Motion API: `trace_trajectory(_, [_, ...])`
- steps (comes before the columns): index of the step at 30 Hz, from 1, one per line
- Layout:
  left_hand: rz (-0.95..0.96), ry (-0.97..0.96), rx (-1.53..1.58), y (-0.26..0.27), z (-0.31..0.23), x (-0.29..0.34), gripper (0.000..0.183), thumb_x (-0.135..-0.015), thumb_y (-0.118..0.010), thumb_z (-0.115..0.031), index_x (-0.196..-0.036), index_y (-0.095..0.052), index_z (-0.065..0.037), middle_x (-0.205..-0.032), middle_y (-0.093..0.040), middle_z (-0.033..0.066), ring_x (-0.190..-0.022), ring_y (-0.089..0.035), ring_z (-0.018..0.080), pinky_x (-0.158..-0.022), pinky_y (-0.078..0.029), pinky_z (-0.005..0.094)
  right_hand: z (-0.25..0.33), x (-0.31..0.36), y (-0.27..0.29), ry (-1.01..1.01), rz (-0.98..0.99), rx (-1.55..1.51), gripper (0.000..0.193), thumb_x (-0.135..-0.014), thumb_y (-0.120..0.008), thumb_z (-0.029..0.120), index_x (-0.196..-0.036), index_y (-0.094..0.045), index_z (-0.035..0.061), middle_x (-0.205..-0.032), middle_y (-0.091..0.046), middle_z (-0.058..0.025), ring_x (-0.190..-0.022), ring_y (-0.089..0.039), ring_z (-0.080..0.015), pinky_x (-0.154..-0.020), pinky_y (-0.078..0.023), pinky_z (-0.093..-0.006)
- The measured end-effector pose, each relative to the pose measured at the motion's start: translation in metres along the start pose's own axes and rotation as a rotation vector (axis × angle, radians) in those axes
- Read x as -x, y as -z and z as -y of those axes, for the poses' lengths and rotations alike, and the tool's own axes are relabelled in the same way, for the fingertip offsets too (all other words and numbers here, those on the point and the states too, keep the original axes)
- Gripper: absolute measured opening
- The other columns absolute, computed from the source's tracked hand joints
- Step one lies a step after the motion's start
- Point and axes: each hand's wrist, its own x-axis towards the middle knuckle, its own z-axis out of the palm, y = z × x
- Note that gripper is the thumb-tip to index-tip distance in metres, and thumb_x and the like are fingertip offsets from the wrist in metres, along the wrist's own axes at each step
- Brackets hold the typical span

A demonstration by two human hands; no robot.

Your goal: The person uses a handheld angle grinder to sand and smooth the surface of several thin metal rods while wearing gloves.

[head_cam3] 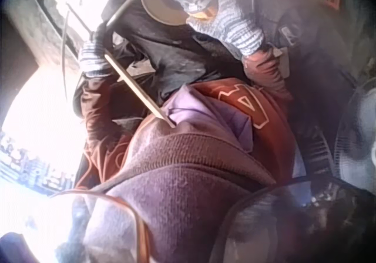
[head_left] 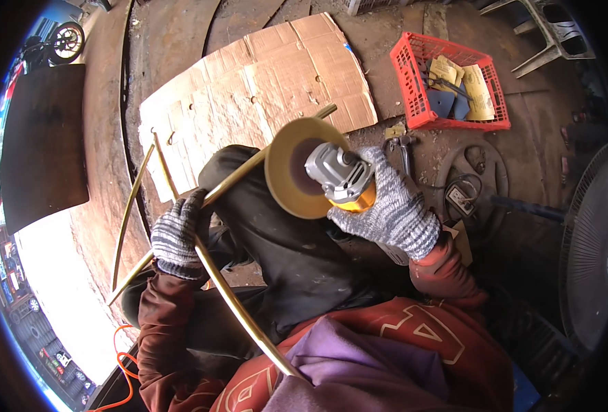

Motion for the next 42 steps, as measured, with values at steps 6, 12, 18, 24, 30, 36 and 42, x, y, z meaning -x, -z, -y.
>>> trace_trajectory(6, [0.061, 0.034, -0.024, -0.005, 0.001, 0.000, 0.036, -0.094, -0.065, -0.020, -0.130, -0.063, -0.017, -0.101, -0.068, 0.0119, -0.081, -0.067, 0.0342, -0.070, -0.053, 0.0465, -0.002, -0.001, 0.008, 0.007, 0.002, -0.007, 0.084, -0.071, -0.093, 0.023, -0.137, -0.046, 0.0018, -0.123, -0.061, -0.0160, -0.114, -0.064, -0.0273, -0.100, -0.051, -0.0402])
trace_trajectory(12, [-0.062, 0.024, 0.066, 0.007, -0.007, -0.003, 0.026, -0.090, -0.068, -0.011, -0.116, -0.069, -0.008, -0.094, -0.072, 0.0154, -0.083, -0.071, 0.0361, -0.069, -0.056, 0.0452, -0.020, -0.005, 0.025, -0.015, -0.055, 0.253, 0.079, -0.071, -0.093, 0.028, -0.132, -0.048, 0.0040, -0.120, -0.061, -0.0167, -0.110, -0.063, -0.0277, -0.096, -0.052, -0.0413])
trace_trajectory(18, [0.125, 0.042, 0.040, 0.019, 0.002, -0.006, 0.040, -0.085, -0.070, -0.019, -0.123, -0.065, -0.009, -0.097, -0.068, 0.0156, -0.087, -0.067, 0.0380, -0.075, -0.053, 0.0478, -0.025, 0.024, 0.027, 0.018, -0.068, 0.218, 0.087, -0.070, -0.093, 0.026, -0.138, -0.045, -0.0005, -0.128, -0.056, -0.0154, -0.117, -0.058, -0.0258, -0.104, -0.047, -0.0414])
trace_trajectory(24, [0.158, 0.073, 0.067, 0.014, 0.007, 0.005, 0.038, -0.087, -0.072, -0.020, -0.124, -0.064, -0.016, -0.093, -0.067, 0.0115, -0.082, -0.070, 0.0344, -0.069, -0.054, 0.0463, -0.015, 0.044, 0.031, -0.117, -0.058, 0.031, 0.086, -0.070, -0.092, 0.020, -0.140, -0.045, 0.0021, -0.127, -0.059, -0.0143, -0.115, -0.060, -0.0230, -0.101, -0.050, -0.0396])
trace_trajectory(30, [0.121, 0.035, 0.022, 0.022, 0.009, -0.010, 0.035, -0.091, -0.068, -0.019, -0.125, -0.064, -0.010, -0.093, -0.068, 0.0143, -0.086, -0.069, 0.0358, -0.073, -0.055, 0.0459, 0.003, 0.037, 0.049, -0.043, -0.084, 0.178, 0.085, -0.070, -0.094, 0.024, -0.136, -0.047, -0.0011, -0.123, -0.059, -0.0150, -0.112, -0.060, -0.0235, -0.099, -0.050, -0.0397])
trace_trajectory(36, [0.309, 0.140, -0.104, 0.036, 0.003, -0.014, 0.061, -0.084, -0.066, -0.004, -0.143, -0.050, -0.007, -0.107, -0.066, 0.0219, -0.089, -0.067, 0.0432, -0.074, -0.055, 0.0503, 0.023, 0.025, 0.052, -0.033, -0.051, 0.188, 0.082, -0.070, -0.093, 0.020, -0.135, -0.047, 0.0019, -0.123, -0.061, -0.0146, -0.113, -0.063, -0.0253, -0.099, -0.052, -0.0406])
trace_trajectory(42, [0.359, 0.129, 0.793, 0.049, 0.026, 0.006, 0.077, -0.092, -0.070, -0.033, -0.151, -0.040, 0.006, -0.131, -0.062, 0.0210, -0.113, -0.064, 0.0289, -0.094, -0.054, 0.0406, 0.017, 0.037, 0.050, -0.102, -0.084, 0.209, 0.088, -0.069, -0.094, 0.021, -0.139, -0.045, 0.0011, -0.126, -0.061, -0.0170, -0.117, -0.063, -0.0288, -0.101, -0.052, -0.0418])
